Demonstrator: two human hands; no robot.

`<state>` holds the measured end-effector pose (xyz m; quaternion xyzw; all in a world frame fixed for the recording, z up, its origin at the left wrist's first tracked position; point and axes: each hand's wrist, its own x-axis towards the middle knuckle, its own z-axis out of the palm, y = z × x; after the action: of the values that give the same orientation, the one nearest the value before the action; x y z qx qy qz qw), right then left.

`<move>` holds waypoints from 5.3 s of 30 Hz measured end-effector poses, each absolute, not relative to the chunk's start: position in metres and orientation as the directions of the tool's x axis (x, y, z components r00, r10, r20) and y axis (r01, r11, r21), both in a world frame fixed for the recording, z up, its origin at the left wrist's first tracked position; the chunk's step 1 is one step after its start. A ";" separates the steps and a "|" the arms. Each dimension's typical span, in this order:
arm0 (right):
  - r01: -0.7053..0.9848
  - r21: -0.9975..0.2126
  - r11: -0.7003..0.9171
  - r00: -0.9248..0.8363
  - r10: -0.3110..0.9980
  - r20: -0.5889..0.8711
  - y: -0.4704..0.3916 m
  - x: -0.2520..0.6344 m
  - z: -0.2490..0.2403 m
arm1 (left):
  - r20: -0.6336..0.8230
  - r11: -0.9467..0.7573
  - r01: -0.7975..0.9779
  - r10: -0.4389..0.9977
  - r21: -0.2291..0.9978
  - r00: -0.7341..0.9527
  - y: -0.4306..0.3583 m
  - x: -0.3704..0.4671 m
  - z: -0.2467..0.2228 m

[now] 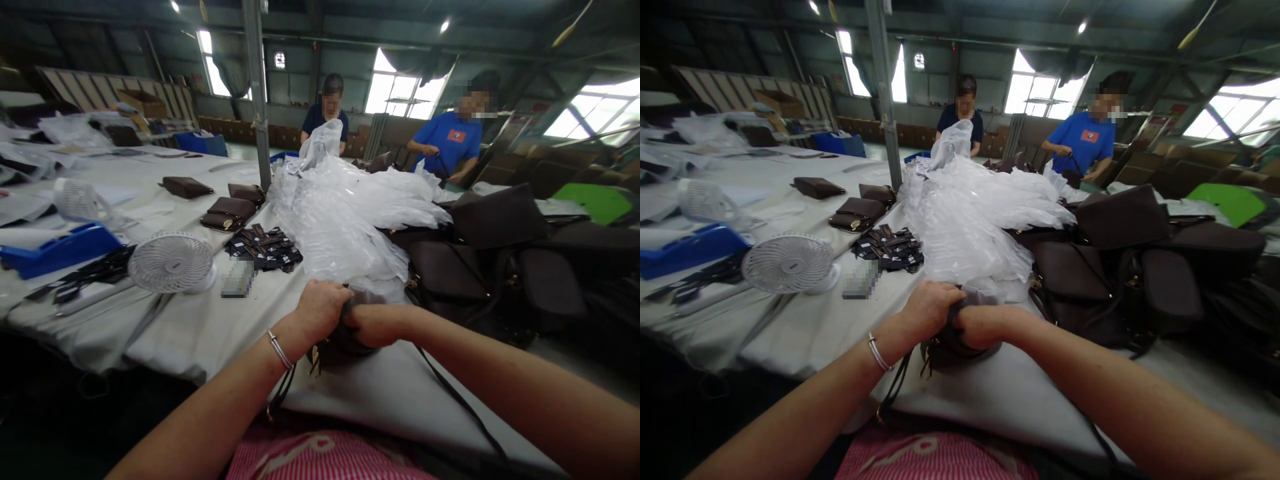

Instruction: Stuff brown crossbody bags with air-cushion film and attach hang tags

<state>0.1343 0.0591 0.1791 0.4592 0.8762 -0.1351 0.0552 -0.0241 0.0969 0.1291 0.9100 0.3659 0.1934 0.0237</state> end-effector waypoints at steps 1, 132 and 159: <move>0.810 -0.189 0.554 -0.586 0.777 -0.231 0.057 0.140 0.184 | 0.346 -0.735 0.651 0.671 0.193 0.655 0.096 -0.025 0.130; 0.307 -0.856 0.416 -0.127 0.909 0.397 0.010 0.169 0.235 | 0.322 -0.418 0.134 0.834 0.898 0.448 0.006 -0.022 0.134; 0.655 0.031 0.755 -0.742 0.634 0.218 0.068 0.125 0.161 | 0.543 -0.548 0.038 0.834 0.835 0.101 0.039 -0.061 0.087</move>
<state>0.1249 0.0681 0.1615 0.3458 0.9317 0.0530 -0.0975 -0.0613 0.0388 0.0868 0.6589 0.3307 0.5832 0.3413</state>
